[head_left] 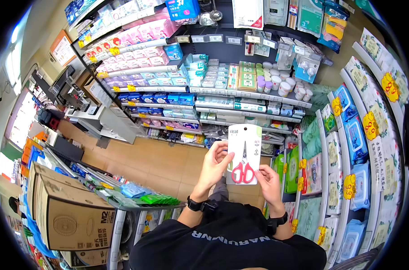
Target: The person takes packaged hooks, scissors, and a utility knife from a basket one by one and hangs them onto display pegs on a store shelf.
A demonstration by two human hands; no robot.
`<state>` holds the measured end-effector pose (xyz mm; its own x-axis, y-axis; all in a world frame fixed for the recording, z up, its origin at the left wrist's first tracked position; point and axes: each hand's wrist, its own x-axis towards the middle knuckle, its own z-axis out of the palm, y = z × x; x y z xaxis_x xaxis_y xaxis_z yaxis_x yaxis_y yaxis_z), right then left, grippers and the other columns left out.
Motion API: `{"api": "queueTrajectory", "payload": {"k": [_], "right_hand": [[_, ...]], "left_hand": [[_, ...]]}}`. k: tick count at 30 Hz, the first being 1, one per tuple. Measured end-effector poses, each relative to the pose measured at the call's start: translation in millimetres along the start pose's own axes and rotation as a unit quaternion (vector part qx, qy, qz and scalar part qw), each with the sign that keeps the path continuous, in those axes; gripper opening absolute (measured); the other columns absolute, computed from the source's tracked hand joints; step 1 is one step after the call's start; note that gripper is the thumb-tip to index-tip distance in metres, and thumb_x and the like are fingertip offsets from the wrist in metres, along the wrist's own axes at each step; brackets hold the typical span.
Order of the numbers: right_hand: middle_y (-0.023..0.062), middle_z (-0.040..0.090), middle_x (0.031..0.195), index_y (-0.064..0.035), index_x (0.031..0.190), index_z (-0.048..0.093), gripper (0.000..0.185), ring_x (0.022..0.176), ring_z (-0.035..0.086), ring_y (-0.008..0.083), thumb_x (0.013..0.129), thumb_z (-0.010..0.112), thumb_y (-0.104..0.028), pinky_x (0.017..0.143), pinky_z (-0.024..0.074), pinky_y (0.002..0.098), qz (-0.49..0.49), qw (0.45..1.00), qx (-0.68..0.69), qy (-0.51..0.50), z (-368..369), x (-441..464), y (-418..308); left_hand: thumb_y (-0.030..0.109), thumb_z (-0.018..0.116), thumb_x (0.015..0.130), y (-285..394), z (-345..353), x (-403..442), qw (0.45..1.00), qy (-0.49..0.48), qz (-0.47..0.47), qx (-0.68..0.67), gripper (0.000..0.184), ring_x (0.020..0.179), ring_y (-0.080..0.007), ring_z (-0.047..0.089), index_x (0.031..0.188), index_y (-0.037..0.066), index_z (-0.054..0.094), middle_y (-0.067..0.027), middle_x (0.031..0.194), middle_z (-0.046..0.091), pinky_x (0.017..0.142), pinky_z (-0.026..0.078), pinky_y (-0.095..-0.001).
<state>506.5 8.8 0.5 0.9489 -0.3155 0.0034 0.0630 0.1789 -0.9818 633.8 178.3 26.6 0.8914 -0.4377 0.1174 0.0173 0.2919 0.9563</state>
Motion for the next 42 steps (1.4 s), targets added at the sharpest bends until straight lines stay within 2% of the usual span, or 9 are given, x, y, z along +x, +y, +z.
{"api": "queueTrajectory", "payload": {"k": [9, 10, 13, 22, 29, 32, 35, 38, 42], "right_hand": [[0.0066, 0.07, 0.1, 0.0038, 0.107, 0.063, 0.013, 0.09, 0.063, 0.0068, 0.099, 0.058, -0.005, 0.08, 0.0485, 0.0218, -0.006, 0.999, -0.03, 0.013, 0, 103, 9], [0.0067, 0.07, 0.1, 0.0036, 0.107, 0.063, 0.013, 0.089, 0.063, 0.0069, 0.099, 0.058, -0.005, 0.08, 0.0486, 0.0218, 0.003, 1.0, -0.018, 0.014, 1, 118, 9], [0.0067, 0.07, 0.099, 0.0041, 0.107, 0.063, 0.014, 0.088, 0.063, 0.0067, 0.099, 0.057, -0.005, 0.079, 0.0489, 0.0217, -0.006, 1.0, -0.013, 0.008, 2, 169, 11], [0.0044, 0.07, 0.099, 0.0037, 0.109, 0.062, 0.015, 0.089, 0.061, 0.0054, 0.1, 0.056, -0.007, 0.078, 0.047, 0.0208, -0.021, 0.999, -0.01, 0.029, 19, 299, 18], [0.0029, 0.069, 0.097, 0.0036, 0.11, 0.063, 0.016, 0.084, 0.058, 0.0038, 0.1, 0.057, -0.006, 0.074, 0.0439, 0.0194, -0.022, 0.998, -0.022, 0.056, 18, 375, 38], [0.0041, 0.07, 0.102, 0.0029, 0.112, 0.063, 0.017, 0.089, 0.06, 0.0049, 0.1, 0.056, -0.007, 0.08, 0.0458, 0.0209, -0.017, 0.997, -0.03, 0.07, 20, 399, 38], [0.0004, 0.069, 0.093, 0.0031, 0.113, 0.063, 0.018, 0.078, 0.054, 0.0012, 0.1, 0.057, -0.007, 0.069, 0.0403, 0.0186, -0.021, 0.994, -0.006, 0.104, 27, 419, 36], [0.0038, 0.071, 0.101, 0.0028, 0.114, 0.064, 0.019, 0.086, 0.061, 0.0052, 0.1, 0.055, -0.008, 0.078, 0.0452, 0.0204, -0.01, 0.994, -0.004, 0.109, 18, 439, 44], [0.0047, 0.071, 0.102, 0.003, 0.115, 0.063, 0.019, 0.088, 0.061, 0.006, 0.1, 0.055, -0.006, 0.08, 0.0454, 0.0207, -0.033, 0.991, -0.037, 0.128, 13, 456, 36]], "left_hand": [[0.001, 0.067, 0.091, -17, -25, 106, 0.999, -0.001, 0.009, 0.047, 0.029, 0.092, -0.0077, 0.058, 0.117, 0.0, 0.056, -0.0046, 0.109, 0.062, 0.078, 0.049, -0.0228], [-0.001, 0.067, 0.09, -13, -28, 121, 0.998, -0.007, -0.005, 0.061, 0.029, 0.094, -0.0073, 0.057, 0.117, 0.0, 0.055, -0.0033, 0.109, 0.061, 0.084, 0.049, -0.0221], [0.0, 0.067, 0.09, -16, -36, 166, 0.998, -0.005, 0.005, 0.058, 0.03, 0.094, -0.0074, 0.057, 0.118, 0.0, 0.055, -0.0036, 0.11, 0.06, 0.084, 0.049, -0.0218], [0.007, 0.069, 0.091, -18, -75, 301, 0.986, -0.001, 0.047, 0.158, 0.027, 0.085, -0.0086, 0.063, 0.116, -0.002, 0.062, -0.0024, 0.098, 0.062, 0.072, 0.051, -0.0235], [0.008, 0.068, 0.092, -27, -92, 382, 0.982, -0.031, 0.037, 0.184, 0.027, 0.084, -0.0106, 0.064, 0.116, -0.001, 0.062, -0.0041, 0.101, 0.064, 0.073, 0.051, -0.0253], [0.006, 0.066, 0.092, -36, -95, 409, 0.986, -0.045, 0.028, 0.155, 0.028, 0.083, -0.012, 0.065, 0.119, -0.001, 0.062, -0.0061, 0.101, 0.065, 0.071, 0.051, -0.026], [0.004, 0.065, 0.092, -39, -93, 428, 0.989, -0.049, 0.013, 0.141, 0.031, 0.083, -0.0135, 0.066, 0.123, 0.0, 0.062, -0.0079, 0.102, 0.065, 0.069, 0.051, -0.0259], [0.004, 0.064, 0.092, -50, -93, 450, 0.989, -0.048, 0.039, 0.131, 0.034, 0.083, -0.0131, 0.066, 0.126, 0.0, 0.061, -0.0081, 0.103, 0.065, 0.068, 0.05, -0.0258], [0.003, 0.064, 0.092, -46, -88, 466, 0.987, -0.067, 0.038, 0.139, 0.038, 0.085, -0.0111, 0.065, 0.13, 0.0, 0.059, -0.0077, 0.107, 0.065, 0.07, 0.051, -0.0249]]}}
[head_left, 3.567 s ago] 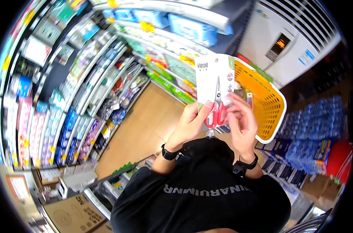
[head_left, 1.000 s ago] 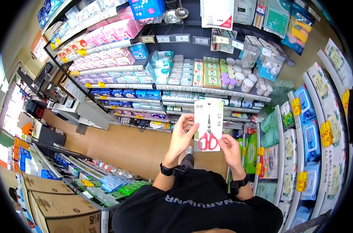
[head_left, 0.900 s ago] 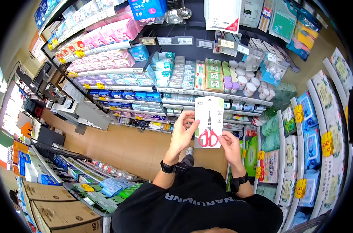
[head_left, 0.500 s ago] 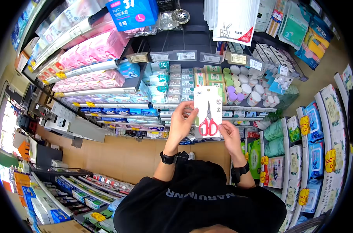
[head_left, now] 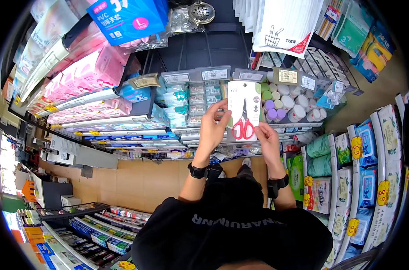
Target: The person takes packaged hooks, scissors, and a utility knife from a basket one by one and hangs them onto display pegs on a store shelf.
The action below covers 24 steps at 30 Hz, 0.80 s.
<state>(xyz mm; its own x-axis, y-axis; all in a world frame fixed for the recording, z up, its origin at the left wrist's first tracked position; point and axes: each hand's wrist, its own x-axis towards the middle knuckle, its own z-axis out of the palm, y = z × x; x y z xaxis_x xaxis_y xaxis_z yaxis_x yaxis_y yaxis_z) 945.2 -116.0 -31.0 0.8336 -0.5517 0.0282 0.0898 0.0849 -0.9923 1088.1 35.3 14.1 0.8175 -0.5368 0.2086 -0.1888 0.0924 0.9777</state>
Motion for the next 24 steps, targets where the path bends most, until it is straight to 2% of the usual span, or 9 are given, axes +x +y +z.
{"api": "queueTrajectory", "payload": {"k": [1, 3, 7, 11, 16, 24], "right_hand": [[0.0047, 0.071, 0.102, 0.003, 0.115, 0.063, 0.019, 0.088, 0.061, 0.006, 0.1, 0.055, -0.006, 0.08, 0.0454, 0.0207, 0.001, 1.0, 0.001, 0.001, 0, 4, -1], [0.0023, 0.071, 0.1, 0.0015, 0.114, 0.064, 0.02, 0.084, 0.058, 0.0033, 0.1, 0.059, -0.011, 0.072, 0.0446, 0.0196, 0.006, 1.0, 0.005, 0.014, 0, 11, -3], [0.0025, 0.071, 0.101, 0.0012, 0.113, 0.064, 0.019, 0.084, 0.057, 0.0031, 0.1, 0.059, -0.011, 0.071, 0.0445, 0.0197, -0.015, 1.0, -0.011, 0.019, -1, 20, 0], [0.0038, 0.071, 0.102, 0.0025, 0.113, 0.063, 0.019, 0.084, 0.057, 0.0045, 0.1, 0.058, -0.01, 0.073, 0.0448, 0.0206, -0.041, 0.998, -0.047, 0.031, -4, 23, 5], [0.0054, 0.071, 0.103, 0.0032, 0.112, 0.063, 0.018, 0.086, 0.058, 0.006, 0.1, 0.058, -0.009, 0.076, 0.0453, 0.0216, -0.055, 0.997, -0.049, 0.039, -8, 26, 3], [0.001, 0.069, 0.096, 0.0021, 0.11, 0.062, 0.015, 0.081, 0.055, 0.0033, 0.1, 0.058, -0.008, 0.071, 0.0417, 0.0194, -0.083, 0.995, -0.036, 0.051, -3, 37, -1]], "left_hand": [[0.002, 0.064, 0.093, 1, -1, 5, 1.0, -0.011, 0.001, 0.007, 0.039, 0.087, -0.0101, 0.065, 0.131, -0.002, 0.058, -0.0077, 0.11, 0.065, 0.072, 0.052, -0.0243], [0.001, 0.064, 0.093, -3, -1, 14, 1.0, -0.016, -0.002, -0.017, 0.039, 0.087, -0.0097, 0.065, 0.131, -0.001, 0.058, -0.0071, 0.109, 0.065, 0.072, 0.051, -0.0237], [-0.002, 0.065, 0.092, -9, 1, 23, 0.996, -0.022, -0.01, -0.08, 0.038, 0.088, -0.009, 0.065, 0.129, -0.001, 0.059, -0.0056, 0.108, 0.064, 0.072, 0.051, -0.0221], [-0.004, 0.065, 0.091, -8, 0, 22, 0.996, -0.029, -0.014, -0.079, 0.036, 0.09, -0.0095, 0.065, 0.127, -0.001, 0.06, -0.0051, 0.106, 0.064, 0.074, 0.051, -0.0223], [-0.003, 0.066, 0.091, -7, -1, 23, 0.992, -0.044, -0.003, -0.116, 0.035, 0.092, -0.0113, 0.066, 0.125, -0.002, 0.06, -0.006, 0.106, 0.065, 0.081, 0.052, -0.0233], [-0.004, 0.066, 0.091, -9, 3, 33, 0.994, -0.035, 0.023, -0.105, 0.034, 0.092, -0.0114, 0.066, 0.125, -0.002, 0.06, -0.0064, 0.105, 0.067, 0.081, 0.052, -0.0238]]}}
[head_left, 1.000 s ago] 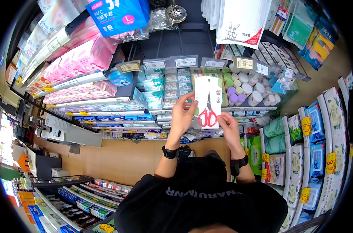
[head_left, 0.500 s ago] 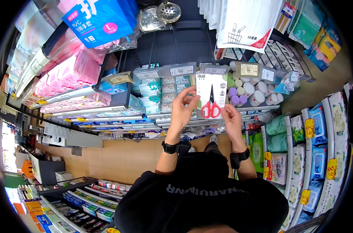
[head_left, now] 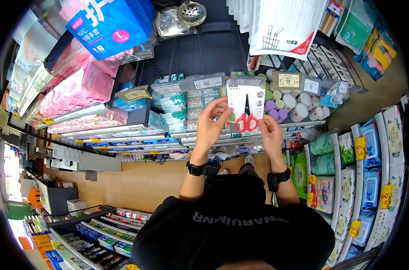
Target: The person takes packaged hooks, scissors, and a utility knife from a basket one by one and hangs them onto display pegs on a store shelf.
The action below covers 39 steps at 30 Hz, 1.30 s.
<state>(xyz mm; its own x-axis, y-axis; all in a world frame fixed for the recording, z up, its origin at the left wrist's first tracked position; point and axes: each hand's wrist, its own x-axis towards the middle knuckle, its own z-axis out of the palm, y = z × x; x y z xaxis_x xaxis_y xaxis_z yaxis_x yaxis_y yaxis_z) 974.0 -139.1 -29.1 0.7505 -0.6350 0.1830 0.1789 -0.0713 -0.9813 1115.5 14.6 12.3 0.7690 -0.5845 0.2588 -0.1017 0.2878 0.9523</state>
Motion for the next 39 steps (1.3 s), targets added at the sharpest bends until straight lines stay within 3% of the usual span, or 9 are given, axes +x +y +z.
{"api": "queueTrajectory", "payload": {"k": [11, 22, 29, 37, 39], "right_hand": [[0.0064, 0.071, 0.105, 0.0042, 0.114, 0.062, 0.019, 0.09, 0.059, 0.0058, 0.1, 0.058, -0.008, 0.078, 0.0454, 0.0205, 0.003, 1.0, 0.004, -0.015, -6, 12, 3], [0.0059, 0.07, 0.103, 0.0037, 0.111, 0.062, 0.018, 0.089, 0.059, 0.0048, 0.101, 0.057, -0.01, 0.076, 0.0448, 0.0198, -0.021, 1.0, -0.012, -0.019, -2, 46, 20], [0.0063, 0.07, 0.103, 0.0034, 0.111, 0.061, 0.018, 0.088, 0.06, 0.0056, 0.101, 0.057, -0.011, 0.077, 0.0454, 0.0202, -0.051, 0.998, 0.024, -0.016, 11, 87, 35], [0.0075, 0.07, 0.106, 0.0014, 0.113, 0.061, 0.019, 0.093, 0.061, 0.0082, 0.1, 0.059, -0.012, 0.082, 0.0467, 0.0222, -0.085, 0.996, -0.018, -0.027, 19, 149, 71], [0.006, 0.069, 0.102, -0.0008, 0.113, 0.061, 0.02, 0.09, 0.061, 0.0097, 0.099, 0.06, -0.013, 0.081, 0.0468, 0.0233, -0.12, 0.991, -0.05, 0.026, 27, 151, 63]], "left_hand": [[-0.001, 0.067, 0.091, 0, 4, 9, 1.0, 0.013, 0.011, 0.015, 0.035, 0.085, -0.0074, 0.065, 0.126, 0.0, 0.061, -0.0036, 0.102, 0.066, 0.075, 0.05, -0.0209], [0.005, 0.065, 0.094, 8, -7, 8, 0.996, -0.013, -0.028, 0.086, 0.043, 0.1, -0.0109, 0.064, 0.136, 0.003, 0.055, -0.0094, 0.123, 0.065, 0.075, 0.049, -0.022], [0.014, 0.065, 0.095, 23, -9, -2, 0.992, -0.044, -0.056, 0.108, 0.044, 0.099, -0.0112, 0.064, 0.136, 0.002, 0.054, -0.0099, 0.124, 0.066, 0.076, 0.05, -0.0232], [0.021, 0.063, 0.098, 28, -24, -10, 0.987, -0.049, -0.096, 0.119, 0.041, 0.108, -0.0161, 0.064, 0.132, 0.0, 0.056, -0.0113, 0.125, 0.066, 0.094, 0.048, -0.0292], [0.022, 0.062, 0.099, 31, -28, -14, 0.989, -0.049, -0.085, 0.114, 0.039, 0.109, -0.0184, 0.065, 0.13, 0.0, 0.057, -0.0118, 0.124, 0.067, 0.093, 0.048, -0.0302]]}}
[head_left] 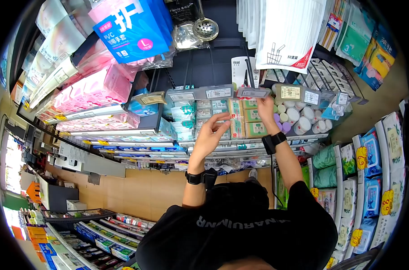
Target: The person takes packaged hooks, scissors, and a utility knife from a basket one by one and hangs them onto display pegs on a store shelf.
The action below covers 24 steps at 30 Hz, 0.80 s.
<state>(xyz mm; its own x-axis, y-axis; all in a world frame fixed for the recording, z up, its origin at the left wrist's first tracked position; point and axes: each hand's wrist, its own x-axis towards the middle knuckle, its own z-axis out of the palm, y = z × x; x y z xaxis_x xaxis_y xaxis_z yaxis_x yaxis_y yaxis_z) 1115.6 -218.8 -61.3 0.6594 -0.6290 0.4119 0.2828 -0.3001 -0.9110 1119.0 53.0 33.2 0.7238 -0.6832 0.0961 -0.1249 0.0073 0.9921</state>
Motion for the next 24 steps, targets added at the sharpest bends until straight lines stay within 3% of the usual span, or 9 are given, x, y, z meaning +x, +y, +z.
{"api": "queueTrajectory", "payload": {"k": [6, 7, 10, 16, 19, 21, 24], "right_hand": [[0.0045, 0.066, 0.091, -0.0053, 0.106, 0.062, 0.018, 0.08, 0.058, 0.0105, 0.101, 0.058, -0.022, 0.073, 0.0462, 0.0246, -0.05, 0.993, -0.099, 0.031, 11, 31, 24], [0.0036, 0.066, 0.086, -0.0035, 0.102, 0.061, 0.021, 0.076, 0.057, 0.0099, 0.102, 0.057, -0.024, 0.069, 0.0461, 0.0249, 0.004, 0.999, -0.05, 0.002, 12, 31, 11], [0.0027, 0.065, 0.082, -0.0011, 0.1, 0.061, 0.024, 0.073, 0.057, 0.0091, 0.101, 0.058, -0.025, 0.065, 0.0456, 0.0251, -0.063, 0.998, 0.004, -0.007, 17, 49, 39], [0.0034, 0.065, 0.081, -0.0001, 0.098, 0.06, 0.021, 0.072, 0.057, 0.0085, 0.1, 0.058, -0.02, 0.065, 0.0451, 0.0243, -0.051, 0.996, 0.067, -0.015, 15, 68, 61], [0.0056, 0.067, 0.089, -0.0009, 0.103, 0.059, 0.019, 0.081, 0.06, 0.0103, 0.1, 0.059, -0.02, 0.072, 0.0475, 0.0248, -0.013, 0.999, 0.038, -0.021, 11, 63, 54], [0.0083, 0.067, 0.103, -0.0013, 0.111, 0.057, 0.02, 0.095, 0.062, 0.0146, 0.099, 0.059, -0.018, 0.083, 0.0484, 0.026, -0.008, 0.998, -0.056, 0.029, 10, 51, 47], [0.0106, 0.065, 0.115, -0.0012, 0.118, 0.055, 0.024, 0.108, 0.062, 0.0194, 0.099, 0.058, -0.016, 0.092, 0.0477, 0.029, 0.006, 0.996, -0.086, 0.012, -2, 19, 36]], "left_hand": [[0.02, 0.06, 0.1, -6, -5, -9, 1.0, 0.013, -0.013, -0.005, 0.035, 0.109, -0.0197, 0.065, 0.127, -0.002, 0.058, -0.013, 0.121, 0.067, 0.092, 0.049, -0.031], [0.019, 0.059, 0.1, -5, -5, -11, 1.0, 0.013, -0.007, -0.015, 0.034, 0.109, -0.0198, 0.065, 0.127, -0.002, 0.058, -0.0133, 0.12, 0.067, 0.092, 0.049, -0.031], [0.018, 0.058, 0.101, -6, -6, -14, 0.999, 0.016, 0.012, -0.043, 0.033, 0.109, -0.0202, 0.065, 0.126, -0.003, 0.058, -0.0135, 0.119, 0.068, 0.091, 0.049, -0.0308], [0.021, 0.06, 0.1, -8, -10, -23, 0.998, 0.027, 0.023, -0.059, 0.031, 0.103, -0.0156, 0.066, 0.123, 0.0, 0.06, -0.0093, 0.117, 0.069, 0.082, 0.048, -0.0264], [0.021, 0.059, 0.101, -9, -9, -26, 0.998, 0.029, 0.026, -0.058, 0.03, 0.102, -0.0156, 0.066, 0.123, 0.001, 0.061, -0.0091, 0.116, 0.069, 0.083, 0.048, -0.0265], [0.021, 0.059, 0.101, -9, -8, -27, 0.997, 0.028, 0.027, -0.061, 0.03, 0.102, -0.0157, 0.066, 0.123, 0.001, 0.061, -0.0089, 0.116, 0.069, 0.083, 0.048, -0.0266], [0.02, 0.059, 0.101, -9, -4, -30, 0.998, 0.021, 0.006, -0.063, 0.028, 0.101, -0.0154, 0.066, 0.122, 0.002, 0.062, -0.0083, 0.115, 0.07, 0.084, 0.048, -0.0275]]}}
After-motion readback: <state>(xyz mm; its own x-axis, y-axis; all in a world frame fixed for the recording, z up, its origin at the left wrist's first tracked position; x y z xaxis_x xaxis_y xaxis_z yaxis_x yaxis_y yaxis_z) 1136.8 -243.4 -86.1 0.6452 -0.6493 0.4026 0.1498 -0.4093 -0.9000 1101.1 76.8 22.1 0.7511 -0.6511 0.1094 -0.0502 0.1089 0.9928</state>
